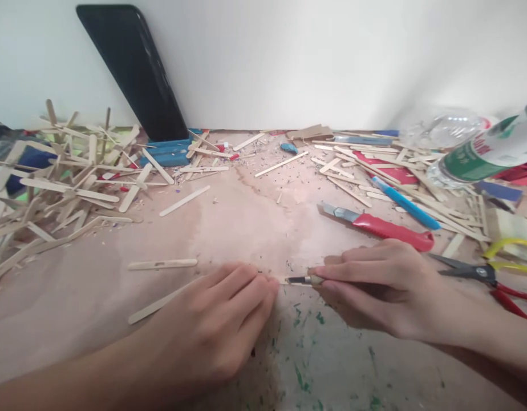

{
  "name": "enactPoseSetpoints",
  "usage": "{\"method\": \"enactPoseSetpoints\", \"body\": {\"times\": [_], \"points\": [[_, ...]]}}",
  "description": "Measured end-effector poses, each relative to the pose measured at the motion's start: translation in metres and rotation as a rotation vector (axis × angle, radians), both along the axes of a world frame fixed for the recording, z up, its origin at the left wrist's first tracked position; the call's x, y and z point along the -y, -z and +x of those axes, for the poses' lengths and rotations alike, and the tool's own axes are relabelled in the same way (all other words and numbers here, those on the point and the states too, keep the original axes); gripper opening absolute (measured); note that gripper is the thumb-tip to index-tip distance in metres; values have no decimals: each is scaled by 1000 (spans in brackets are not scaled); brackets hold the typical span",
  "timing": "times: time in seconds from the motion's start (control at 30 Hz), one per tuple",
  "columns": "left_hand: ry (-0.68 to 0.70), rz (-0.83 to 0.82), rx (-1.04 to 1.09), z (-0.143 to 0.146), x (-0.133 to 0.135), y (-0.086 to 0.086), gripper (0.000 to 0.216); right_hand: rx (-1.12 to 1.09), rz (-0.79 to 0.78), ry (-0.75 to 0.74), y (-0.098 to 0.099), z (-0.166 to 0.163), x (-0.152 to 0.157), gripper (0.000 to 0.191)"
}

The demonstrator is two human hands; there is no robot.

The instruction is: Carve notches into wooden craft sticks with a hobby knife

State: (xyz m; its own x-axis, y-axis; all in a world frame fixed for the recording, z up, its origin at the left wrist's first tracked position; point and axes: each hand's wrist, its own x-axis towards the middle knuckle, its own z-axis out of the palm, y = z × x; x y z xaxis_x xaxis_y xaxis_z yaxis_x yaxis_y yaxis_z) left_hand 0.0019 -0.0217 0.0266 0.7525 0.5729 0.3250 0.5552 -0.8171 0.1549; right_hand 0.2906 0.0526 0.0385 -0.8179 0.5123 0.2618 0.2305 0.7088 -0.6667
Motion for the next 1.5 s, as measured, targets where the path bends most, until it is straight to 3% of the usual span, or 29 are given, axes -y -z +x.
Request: {"method": "enactPoseSetpoints", "body": {"times": [0.17,0.37,0.7,0.93,1.03,1.2,1.33,1.5], "points": [[-8,27,25,-3,7,5,21,10,84,5,4,0,4,17],[-27,7,78,-3,12,13,21,31,303,21,24,8,10,20],[-45,12,42,-2,14,10,29,65,423,49,29,10,14,20],[-60,25,70,0,13,15,26,78,435,73,25,4,16,19],[-56,-26,82,1,15,6,26,72,388,64,25,5,14,15],[97,-186,95,0,17,-13,31,51,321,23,23,5,10,16],[-89,-103,218,-2,2,-9,21,30,312,6,19,4,6,20],[-153,-132,36,-8,-14,10,47,57,336,-4,18,1,8,23]]}}
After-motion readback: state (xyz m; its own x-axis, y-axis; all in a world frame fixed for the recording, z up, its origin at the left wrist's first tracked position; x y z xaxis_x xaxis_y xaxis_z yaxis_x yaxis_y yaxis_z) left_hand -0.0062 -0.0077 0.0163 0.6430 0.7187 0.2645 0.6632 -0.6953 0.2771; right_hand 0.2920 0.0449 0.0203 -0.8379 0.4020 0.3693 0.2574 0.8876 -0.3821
